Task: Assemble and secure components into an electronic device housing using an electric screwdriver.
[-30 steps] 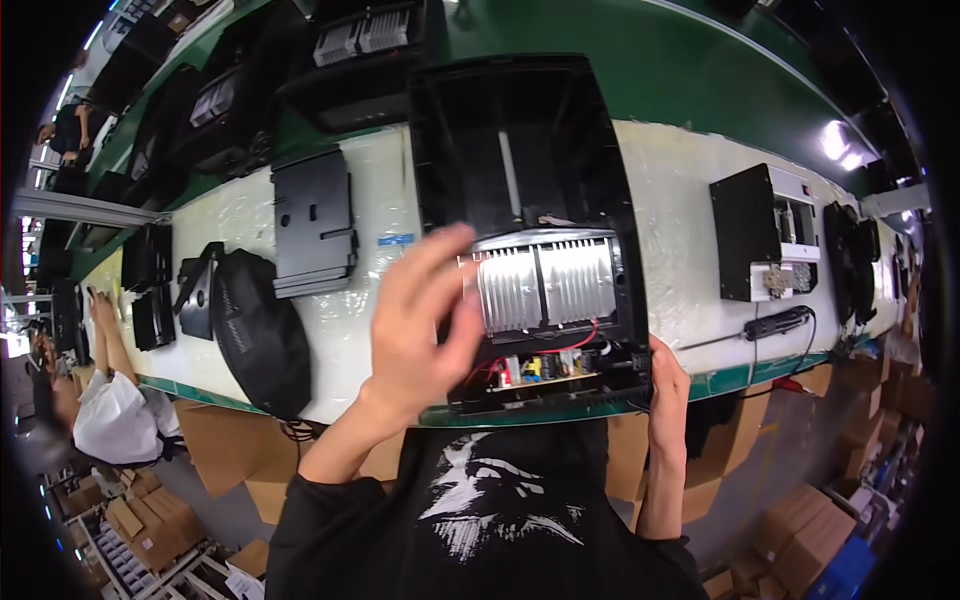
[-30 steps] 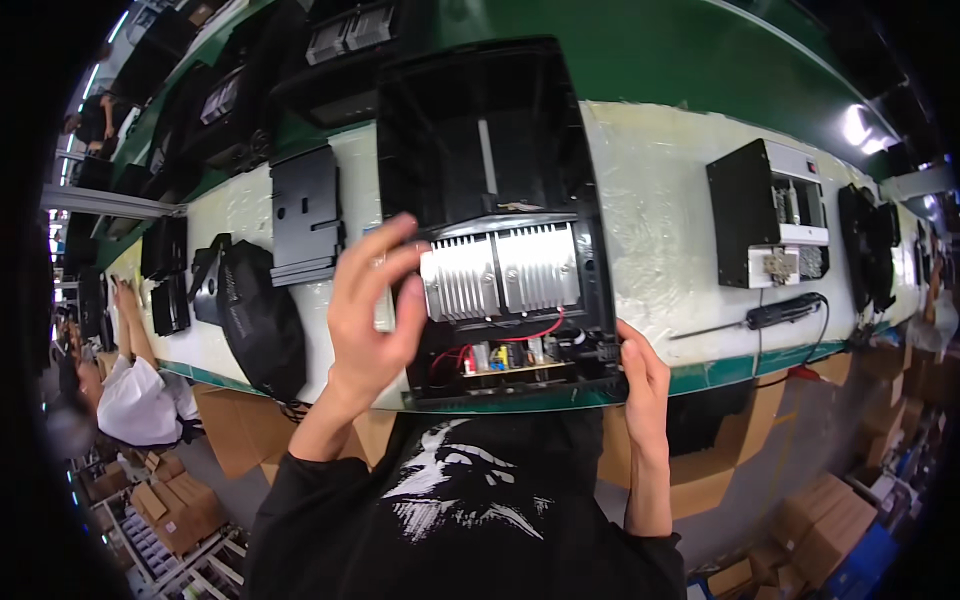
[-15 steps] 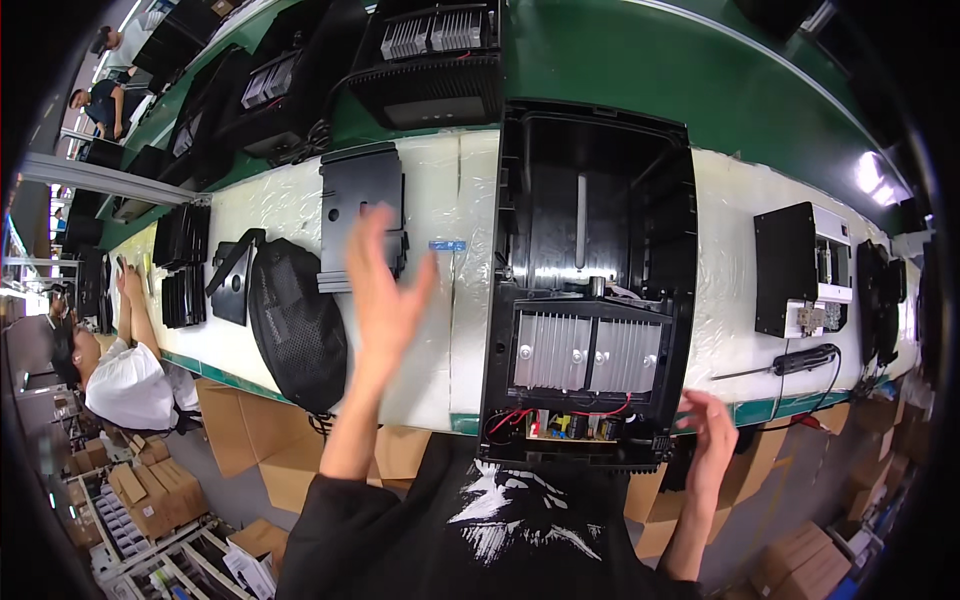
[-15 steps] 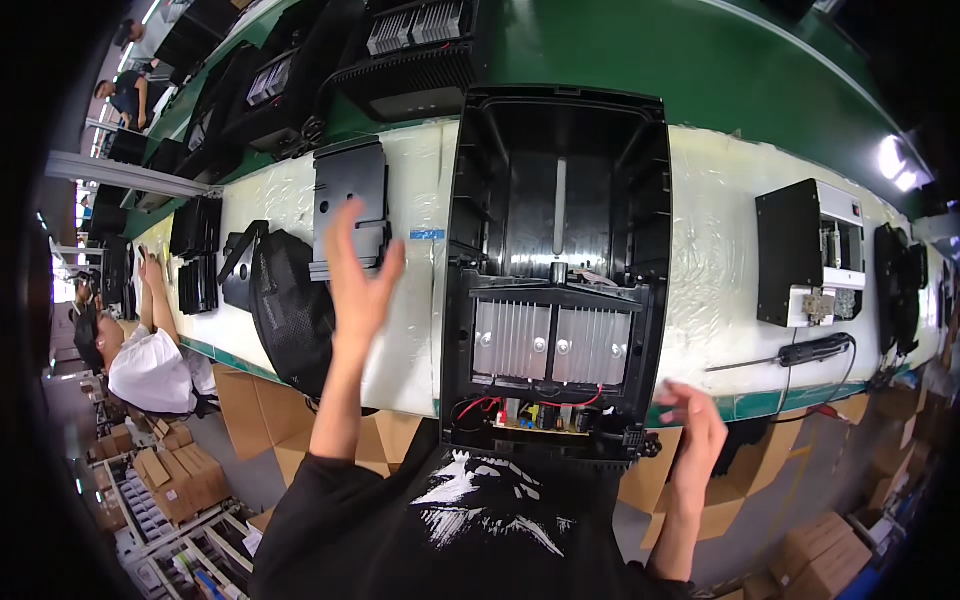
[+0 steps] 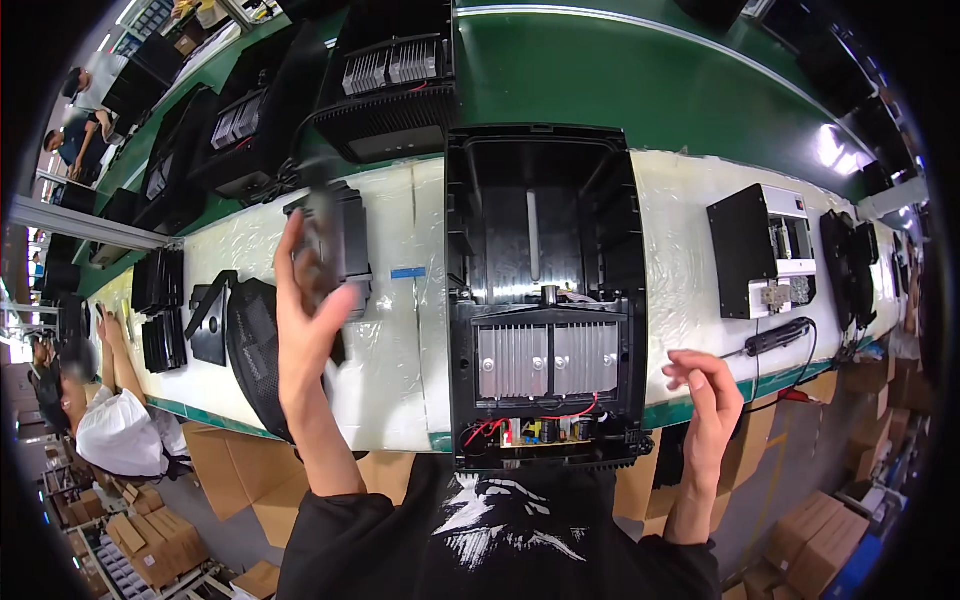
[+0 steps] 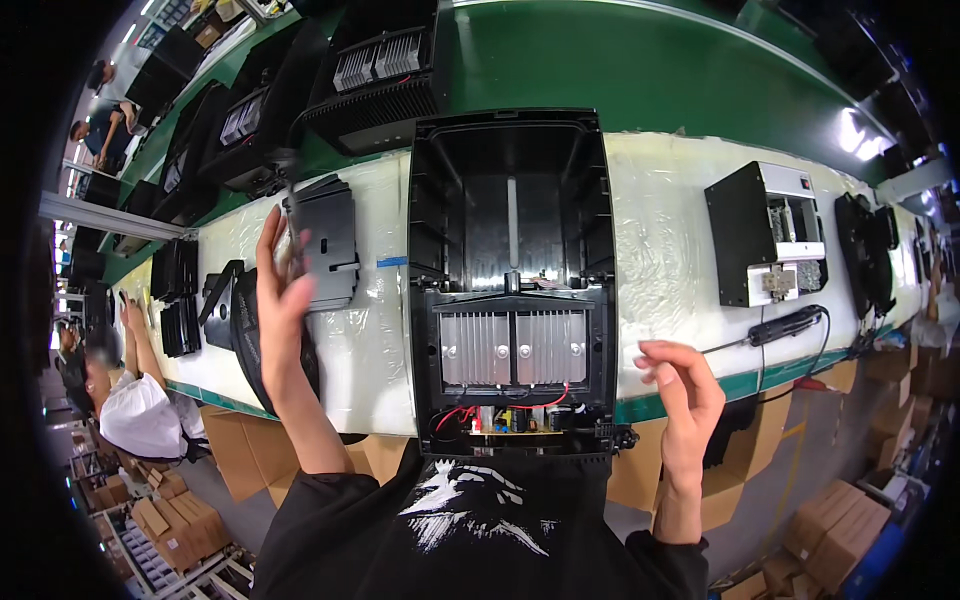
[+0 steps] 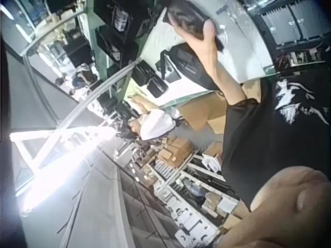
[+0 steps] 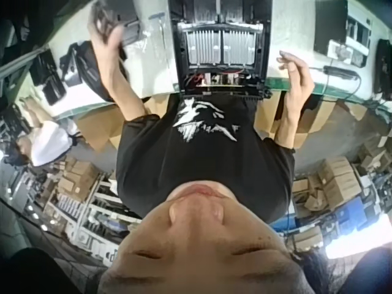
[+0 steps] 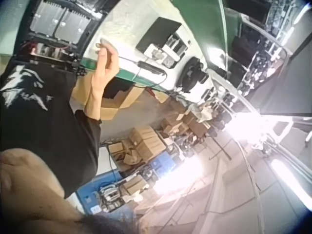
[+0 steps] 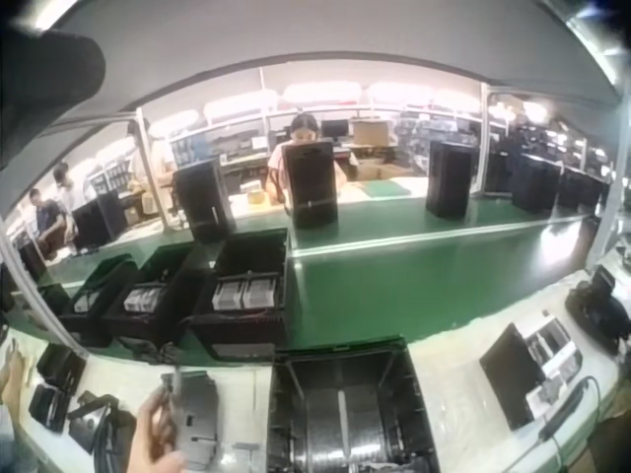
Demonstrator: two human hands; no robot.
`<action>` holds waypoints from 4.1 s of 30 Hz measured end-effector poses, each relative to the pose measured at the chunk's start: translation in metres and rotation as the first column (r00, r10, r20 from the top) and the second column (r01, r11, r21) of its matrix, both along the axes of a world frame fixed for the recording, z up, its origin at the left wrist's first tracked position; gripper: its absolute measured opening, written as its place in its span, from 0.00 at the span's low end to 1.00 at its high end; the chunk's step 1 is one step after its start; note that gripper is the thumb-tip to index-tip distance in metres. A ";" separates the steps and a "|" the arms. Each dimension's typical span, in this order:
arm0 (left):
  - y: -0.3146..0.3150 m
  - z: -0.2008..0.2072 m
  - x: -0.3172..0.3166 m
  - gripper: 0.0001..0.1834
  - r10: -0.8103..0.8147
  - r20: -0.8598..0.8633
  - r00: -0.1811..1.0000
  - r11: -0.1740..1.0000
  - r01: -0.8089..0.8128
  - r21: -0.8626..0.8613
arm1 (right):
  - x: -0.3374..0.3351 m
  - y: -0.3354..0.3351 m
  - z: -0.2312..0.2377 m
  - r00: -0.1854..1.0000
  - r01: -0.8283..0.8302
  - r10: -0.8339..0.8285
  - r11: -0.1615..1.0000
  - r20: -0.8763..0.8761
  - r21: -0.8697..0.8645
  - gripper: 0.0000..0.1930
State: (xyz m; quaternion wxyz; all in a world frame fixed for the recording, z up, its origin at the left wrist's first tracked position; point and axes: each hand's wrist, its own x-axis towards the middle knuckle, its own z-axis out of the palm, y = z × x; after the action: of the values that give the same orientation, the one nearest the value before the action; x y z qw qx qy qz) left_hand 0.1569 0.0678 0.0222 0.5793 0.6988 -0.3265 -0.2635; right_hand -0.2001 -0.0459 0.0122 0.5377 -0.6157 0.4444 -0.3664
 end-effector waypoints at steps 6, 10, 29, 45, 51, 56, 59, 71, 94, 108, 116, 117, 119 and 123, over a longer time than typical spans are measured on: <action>-0.009 0.003 -0.051 0.28 -0.455 -0.247 0.855 0.838 0.318 -0.444 | 0.089 -0.028 0.031 0.867 -0.402 0.402 0.913 0.295 -0.062 0.32; -0.022 -0.009 -0.085 0.18 -0.345 -0.206 0.916 0.853 0.214 -0.476 | 0.091 -0.044 0.036 0.882 -0.471 0.471 0.880 -0.007 -0.064 0.10; -0.030 -0.057 -0.089 0.37 -0.030 0.086 0.996 0.982 0.045 -0.181 | 0.096 -0.097 0.051 0.798 -0.600 0.238 0.397 -0.554 -0.695 0.22; -0.026 -0.055 -0.090 0.36 -0.043 0.082 0.996 0.973 0.060 -0.223 | 0.107 -0.085 0.057 0.630 -0.776 0.222 0.156 -0.744 -0.611 0.23; -0.026 -0.054 -0.088 0.35 -0.075 0.148 0.986 0.982 0.099 -0.160 | 0.113 -0.087 0.053 0.675 -0.735 0.269 0.174 -0.687 -0.655 0.25; -0.027 -0.056 -0.089 0.34 -0.075 0.098 0.992 0.981 0.091 -0.171 | 0.111 -0.087 0.055 0.679 -0.732 0.287 0.202 -0.676 -0.650 0.23; -0.028 -0.056 -0.089 0.34 -0.071 0.103 0.992 0.980 0.088 -0.178 | 0.110 -0.087 0.056 0.680 -0.732 0.294 0.212 -0.672 -0.648 0.21; -0.028 -0.048 -0.092 0.38 -0.045 0.056 0.997 0.991 0.051 -0.123 | 0.120 -0.082 0.004 0.621 -0.782 0.292 0.302 -0.728 -0.546 0.07; -0.034 -0.054 -0.093 0.38 -0.038 0.018 0.999 0.969 0.041 -0.244 | -0.252 -0.205 -0.102 0.136 0.584 -0.500 0.738 -0.855 -0.338 0.29; -0.033 -0.048 -0.099 0.35 -0.078 0.103 0.992 0.978 0.096 -0.188 | -0.200 -0.168 -0.128 0.333 0.942 -0.920 0.313 0.208 -0.121 0.18; -0.020 -0.050 -0.110 0.43 0.041 0.025 0.999 0.998 -0.040 -0.038 | -0.150 -0.111 0.057 0.573 0.801 -0.313 0.411 0.757 -0.436 0.30; -0.022 -0.046 -0.114 0.42 0.057 0.026 0.998 0.998 -0.056 -0.023 | -0.134 -0.109 0.068 0.559 0.822 -0.313 0.333 0.768 -0.463 0.32; -0.019 -0.045 -0.119 0.42 0.105 0.036 0.994 0.994 -0.105 -0.005 | -0.149 -0.107 0.078 0.735 0.628 -0.126 0.498 0.666 -0.598 0.34; -0.019 -0.054 -0.142 0.43 0.136 0.075 0.988 0.991 -0.135 -0.021 | -0.146 -0.107 0.083 0.859 0.410 0.032 0.557 0.511 -0.723 0.37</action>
State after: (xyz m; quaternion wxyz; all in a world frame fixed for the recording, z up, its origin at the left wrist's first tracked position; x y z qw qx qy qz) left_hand 0.0147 0.0485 -0.0323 0.5887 0.7243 -0.3020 -0.1940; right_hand -0.3459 -0.1533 0.0950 0.2412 -0.6306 0.1483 -0.7226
